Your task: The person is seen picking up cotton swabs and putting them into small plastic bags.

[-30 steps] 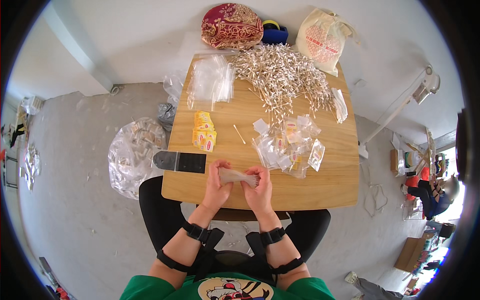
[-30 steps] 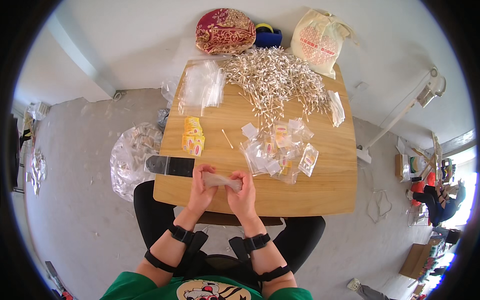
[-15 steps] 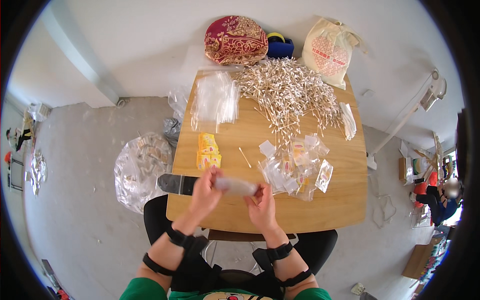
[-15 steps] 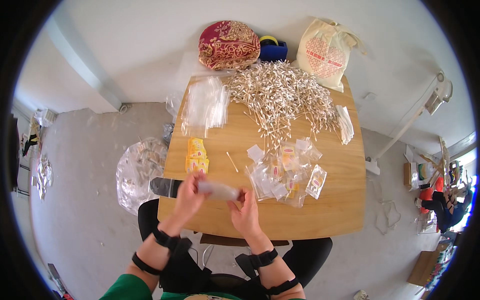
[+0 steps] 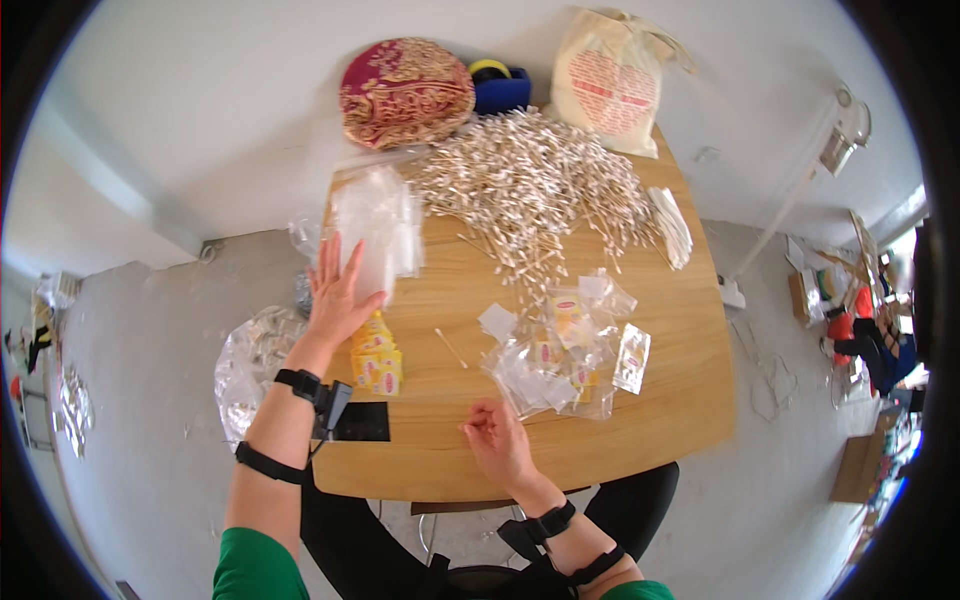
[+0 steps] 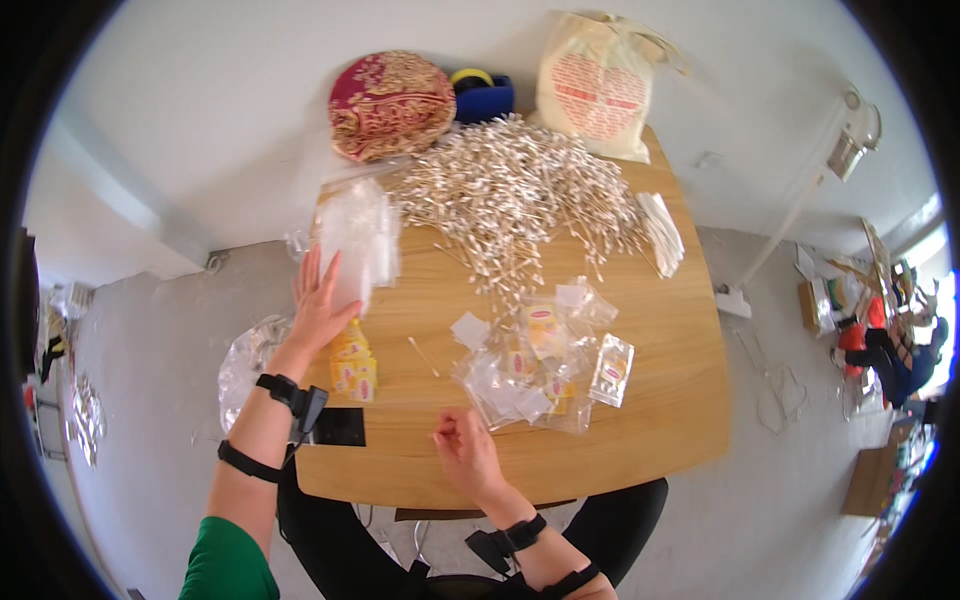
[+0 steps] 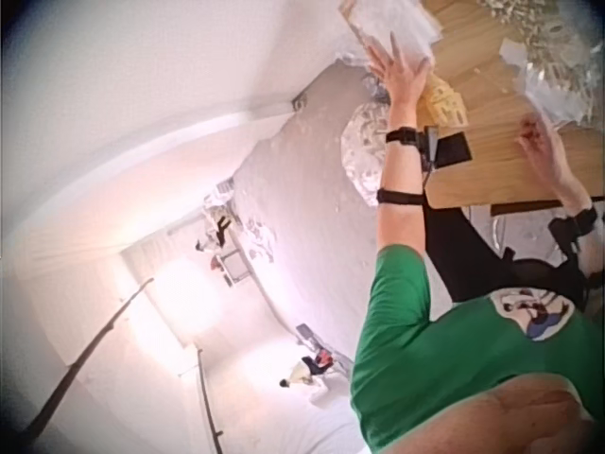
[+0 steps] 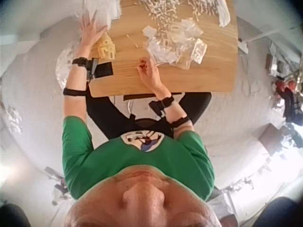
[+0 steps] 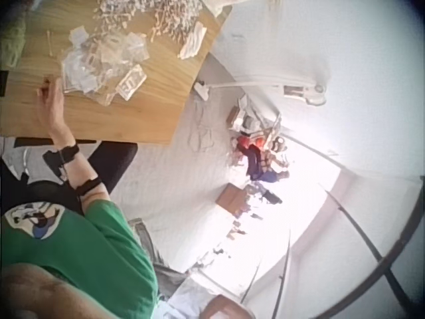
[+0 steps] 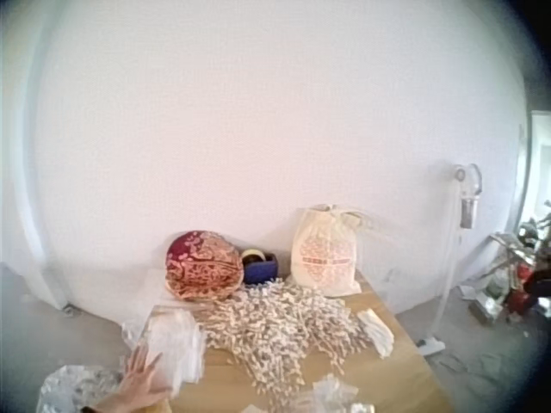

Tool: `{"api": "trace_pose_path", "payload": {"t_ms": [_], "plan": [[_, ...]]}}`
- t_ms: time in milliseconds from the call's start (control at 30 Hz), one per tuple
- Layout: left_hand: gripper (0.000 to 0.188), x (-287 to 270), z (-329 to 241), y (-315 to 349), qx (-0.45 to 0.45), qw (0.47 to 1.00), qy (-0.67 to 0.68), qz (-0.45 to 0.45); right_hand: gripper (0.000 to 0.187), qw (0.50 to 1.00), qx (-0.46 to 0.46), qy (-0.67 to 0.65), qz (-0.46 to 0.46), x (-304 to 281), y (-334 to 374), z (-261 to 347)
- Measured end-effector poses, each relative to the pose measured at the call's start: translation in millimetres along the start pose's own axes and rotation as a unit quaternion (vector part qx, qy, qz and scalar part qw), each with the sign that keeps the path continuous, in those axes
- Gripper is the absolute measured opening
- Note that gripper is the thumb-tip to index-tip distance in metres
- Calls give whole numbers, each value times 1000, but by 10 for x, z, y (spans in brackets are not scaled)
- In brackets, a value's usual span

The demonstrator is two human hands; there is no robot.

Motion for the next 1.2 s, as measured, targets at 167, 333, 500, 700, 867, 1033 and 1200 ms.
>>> {"api": "trace_pose_path", "payload": {"t_ms": [167,333,500,700,867,1033,1200], "plan": [[88,377,235,-170,-23,998,-45,42,24,999,-33,2,-8,-51,18,181],[87,423,344,-386,1,999,-41,27,29,973,-44,84,-208,-1159,-156,420],[86,186,-140,-404,-21,994,-94,45,57,878,-36,381,-289,-2549,-344,370],[75,-236,-1239,14,92,995,-23,18,59,914,-110,370,-128,-2491,-649,347],[63,240,-2156,743,202,965,152,76,41,951,2,295,-95,-2490,-649,69],[62,610,-2616,1098,193,969,45,146,28,979,3,16,-204,-2698,-257,-135],[61,474,-2422,1491,62,986,25,154,30,954,19,-36,-297,-2688,37,-264]]}}
Point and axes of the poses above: each hand's wrist, its own y-axis away from the middle knuckle, its own x-axis out of the palm, z = x × y, the point moved 10 cm from there along -y, towards the middle knuckle, and after that the axes turned 1 degree about x, right-handed, at the moved point
